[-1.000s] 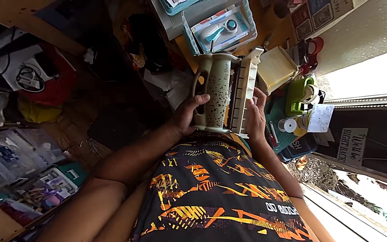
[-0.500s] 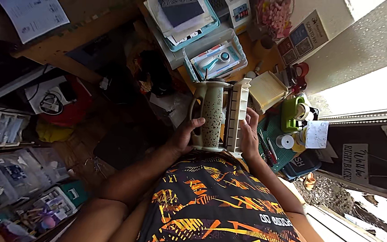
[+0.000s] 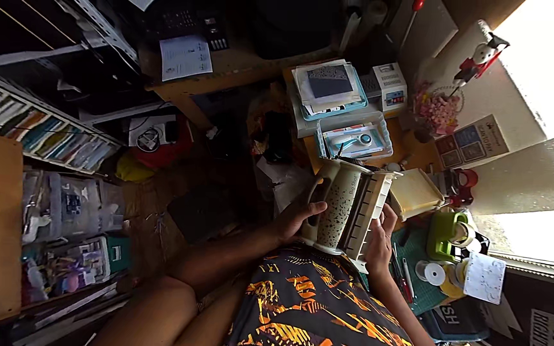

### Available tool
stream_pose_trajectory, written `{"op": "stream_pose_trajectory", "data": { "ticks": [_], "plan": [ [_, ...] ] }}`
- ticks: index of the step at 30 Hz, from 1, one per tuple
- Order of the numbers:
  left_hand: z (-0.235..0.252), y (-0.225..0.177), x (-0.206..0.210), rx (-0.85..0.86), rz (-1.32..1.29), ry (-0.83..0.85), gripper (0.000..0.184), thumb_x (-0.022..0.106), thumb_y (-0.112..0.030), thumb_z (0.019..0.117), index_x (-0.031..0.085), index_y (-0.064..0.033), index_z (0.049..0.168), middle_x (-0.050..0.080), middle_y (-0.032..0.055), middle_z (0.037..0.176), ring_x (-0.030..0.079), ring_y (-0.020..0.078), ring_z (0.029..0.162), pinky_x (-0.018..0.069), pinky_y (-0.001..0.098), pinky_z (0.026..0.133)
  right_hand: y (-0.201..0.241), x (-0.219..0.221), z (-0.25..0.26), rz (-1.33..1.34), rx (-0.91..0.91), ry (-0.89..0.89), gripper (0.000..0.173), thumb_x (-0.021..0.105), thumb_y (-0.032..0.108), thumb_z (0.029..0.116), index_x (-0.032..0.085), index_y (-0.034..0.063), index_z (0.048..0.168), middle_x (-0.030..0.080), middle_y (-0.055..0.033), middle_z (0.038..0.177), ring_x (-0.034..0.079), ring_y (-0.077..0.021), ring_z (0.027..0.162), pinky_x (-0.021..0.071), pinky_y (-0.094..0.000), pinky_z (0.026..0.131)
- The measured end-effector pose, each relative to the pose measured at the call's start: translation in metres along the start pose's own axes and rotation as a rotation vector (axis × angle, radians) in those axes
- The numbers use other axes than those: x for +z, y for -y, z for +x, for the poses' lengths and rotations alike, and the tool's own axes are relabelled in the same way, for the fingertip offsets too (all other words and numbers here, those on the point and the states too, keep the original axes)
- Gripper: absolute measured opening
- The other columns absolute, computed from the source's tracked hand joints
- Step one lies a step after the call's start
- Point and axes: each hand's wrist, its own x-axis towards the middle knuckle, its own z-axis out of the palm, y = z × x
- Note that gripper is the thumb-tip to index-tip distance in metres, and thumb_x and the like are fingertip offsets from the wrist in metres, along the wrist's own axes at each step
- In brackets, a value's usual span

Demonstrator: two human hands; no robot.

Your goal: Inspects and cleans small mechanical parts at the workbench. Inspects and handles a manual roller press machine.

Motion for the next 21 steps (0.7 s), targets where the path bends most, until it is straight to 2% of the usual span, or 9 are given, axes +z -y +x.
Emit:
{"op": "stream_pose_trajectory", "data": {
  "ticks": [2,5,7,9,12,16,19,21],
  "plan": [
    [-0.005,-0.004,0.001,0.010,0.022,-0.025,0.070,0.066,-0.050,0.0953,0.039,-0.0173,0.150,0.069,0.0039,0.118,0.070,0.0139,0.106,0.0593,0.0348,0.093,-0.002,0.001,0.000,0.009,0.004,0.015,0.059,0.050,0.038,0.1051,0.026,0.0022,0.144,0.055,-0.0008,0.136,0.058,-0.0036,0.123,0.0503,-0.0251,0.106],
    [-0.008,-0.009,0.000,0.043,0.009,0.026,0.073,0.047,-0.074,0.0954,0.049,-0.0201,0.145,0.070,0.0041,0.121,0.069,0.0161,0.109,0.0597,0.0385,0.092,-0.005,0.002,0.000,0.007,0.044,0.038,0.053,0.044,0.038,0.1072,0.028,0.0076,0.147,0.056,0.0005,0.137,0.059,-0.0049,0.123,0.0514,-0.0282,0.106],
    [-0.011,-0.011,0.001,0.063,-0.009,0.056,0.068,0.037,-0.073,0.0994,0.054,-0.0207,0.140,0.070,0.0039,0.121,0.069,0.0162,0.109,0.0603,0.0398,0.092,-0.007,0.001,-0.002,0.022,0.073,0.062,0.050,0.042,0.042,0.1089,0.031,0.0159,0.150,0.058,0.0029,0.139,0.060,-0.0072,0.123,0.0529,-0.0325,0.105],
    [-0.014,-0.012,0.004,0.077,-0.033,0.062,0.060,0.034,-0.067,0.1034,0.056,-0.0223,0.137,0.070,0.0024,0.121,0.069,0.0151,0.110,0.0601,0.0398,0.092,-0.008,0.000,-0.001,0.039,0.092,0.088,0.051,0.041,0.043,0.1092,0.032,0.0200,0.153,0.058,0.0030,0.140,0.062,-0.0087,0.121,0.0549,-0.0345,0.102],
    [-0.017,-0.014,0.004,0.084,-0.056,0.083,0.054,0.042,-0.063,0.1024,0.059,-0.0219,0.133,0.071,0.0026,0.119,0.069,0.0151,0.109,0.0602,0.0397,0.091,-0.008,0.000,-0.004,0.088,0.136,0.113,0.048,0.040,0.041,0.1092,0.034,0.0234,0.153,0.060,0.0037,0.137,0.064,-0.0086,0.116,0.0573,-0.0341,0.097],
    [-0.021,-0.021,0.003,0.024,-0.011,0.054,0.051,0.062,-0.062,0.0939,0.064,-0.0241,0.128,0.073,0.0005,0.113,0.070,0.0125,0.105,0.0604,0.0360,0.090,-0.016,-0.001,-0.010,0.140,0.175,0.127,0.046,0.038,0.039,0.1087,0.035,0.0235,0.152,0.061,0.0049,0.135,0.064,-0.0066,0.114,0.0568,-0.0326,0.097],
    [-0.021,-0.026,0.007,-0.001,0.080,0.054,0.056,0.072,-0.060,0.0878,0.055,-0.0299,0.133,0.071,-0.0031,0.116,0.069,0.0105,0.106,0.0599,0.0328,0.092,-0.024,-0.002,-0.016,0.235,0.186,0.132,0.044,0.035,0.032,0.1099,0.035,0.0211,0.152,0.060,0.0049,0.137,0.062,-0.0059,0.119,0.0536,-0.0322,0.103],
    [-0.019,-0.027,0.010,-0.007,0.125,0.051,0.064,0.075,-0.059,0.0856,0.049,-0.0309,0.137,0.069,-0.0025,0.119,0.069,0.0116,0.109,0.0599,0.0335,0.093,-0.029,-0.001,-0.019,0.296,0.198,0.120,0.043,0.036,0.032,0.1100,0.036,0.0202,0.152,0.060,0.0033,0.135,0.062,-0.0071,0.118,0.0536,-0.0330,0.103]
  ]
}}
